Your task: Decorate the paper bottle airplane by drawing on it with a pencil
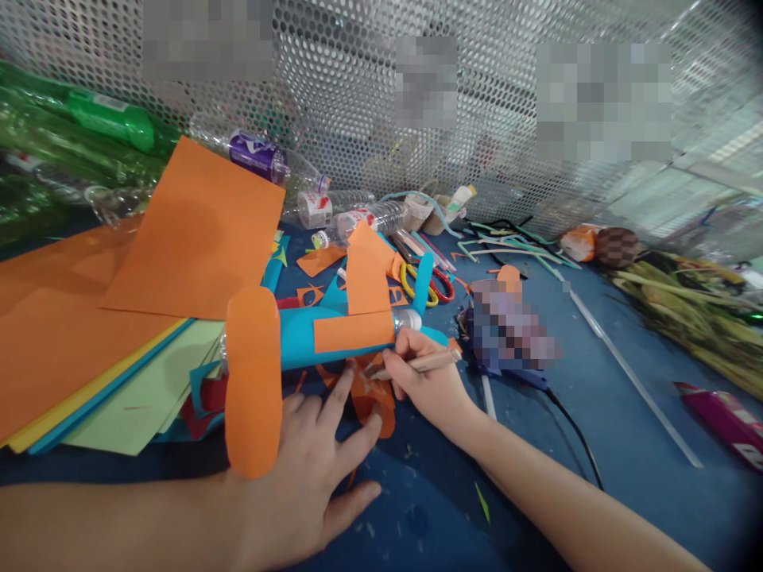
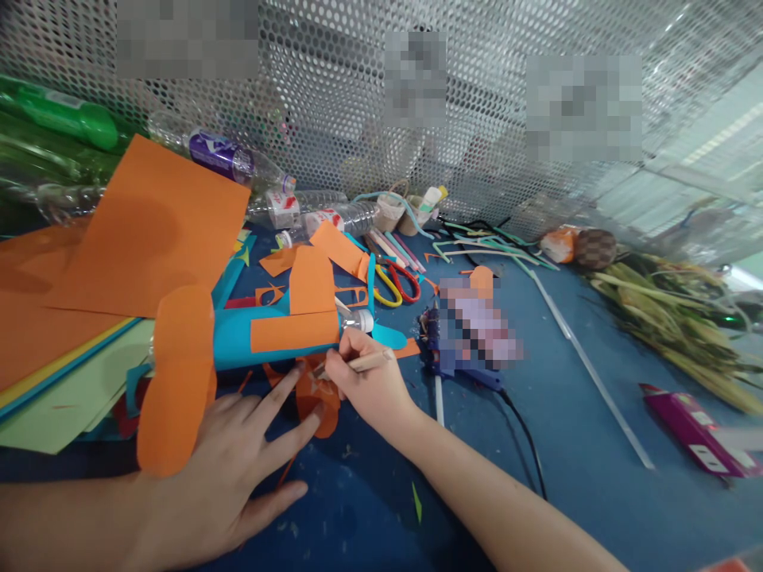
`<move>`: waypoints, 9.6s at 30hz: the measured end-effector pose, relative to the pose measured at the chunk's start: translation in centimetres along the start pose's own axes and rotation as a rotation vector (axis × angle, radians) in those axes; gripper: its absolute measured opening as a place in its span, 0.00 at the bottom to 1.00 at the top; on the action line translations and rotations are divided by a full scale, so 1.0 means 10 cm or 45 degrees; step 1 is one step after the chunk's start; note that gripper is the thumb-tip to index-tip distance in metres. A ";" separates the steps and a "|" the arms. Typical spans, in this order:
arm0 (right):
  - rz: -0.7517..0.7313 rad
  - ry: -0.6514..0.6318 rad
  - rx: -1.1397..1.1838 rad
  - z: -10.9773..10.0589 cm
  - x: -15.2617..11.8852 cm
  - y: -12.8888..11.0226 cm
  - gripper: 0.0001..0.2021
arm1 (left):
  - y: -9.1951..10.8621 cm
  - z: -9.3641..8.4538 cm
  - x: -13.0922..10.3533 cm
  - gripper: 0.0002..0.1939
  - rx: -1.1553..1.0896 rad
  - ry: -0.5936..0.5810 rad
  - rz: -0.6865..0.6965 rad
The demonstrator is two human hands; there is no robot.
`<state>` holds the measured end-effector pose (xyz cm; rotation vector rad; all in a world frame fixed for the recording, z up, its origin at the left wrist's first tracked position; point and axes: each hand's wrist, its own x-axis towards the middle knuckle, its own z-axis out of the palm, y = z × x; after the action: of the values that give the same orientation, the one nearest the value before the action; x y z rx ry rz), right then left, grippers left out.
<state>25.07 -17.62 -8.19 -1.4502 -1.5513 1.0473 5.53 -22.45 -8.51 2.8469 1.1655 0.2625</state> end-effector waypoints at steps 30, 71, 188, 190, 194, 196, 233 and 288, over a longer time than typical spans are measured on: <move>0.031 -0.034 0.025 0.00 0.00 -0.05 0.12 | 0.00 -0.04 0.01 0.23 -0.027 -0.033 -0.014; 0.028 -0.025 -0.002 0.00 0.00 -0.04 0.13 | 0.00 -0.02 0.00 0.23 -0.007 -0.024 -0.009; -0.001 0.021 -0.011 -0.01 0.01 0.01 0.13 | 0.01 -0.06 0.01 0.23 0.004 -0.021 -0.006; -0.004 0.018 -0.020 -0.01 0.01 0.01 0.13 | 0.01 -0.06 0.01 0.23 0.004 -0.031 -0.009; -0.011 0.014 -0.020 -0.01 0.01 0.02 0.13 | 0.01 -0.07 0.02 0.24 -0.005 -0.049 -0.003; -0.014 0.031 -0.007 -0.01 0.01 0.02 0.13 | 0.01 -0.06 0.02 0.24 -0.007 -0.052 -0.005; -0.010 0.001 0.001 -0.01 0.00 0.00 0.12 | 0.00 -0.04 0.01 0.23 -0.006 -0.032 -0.001; 0.005 0.048 -0.002 -0.02 0.02 -0.01 0.12 | 0.01 -0.06 0.01 0.23 -0.012 -0.051 -0.010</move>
<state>25.22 -17.41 -8.06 -1.4664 -1.5235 1.0158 5.60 -22.45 -7.89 2.8248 1.1649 0.2094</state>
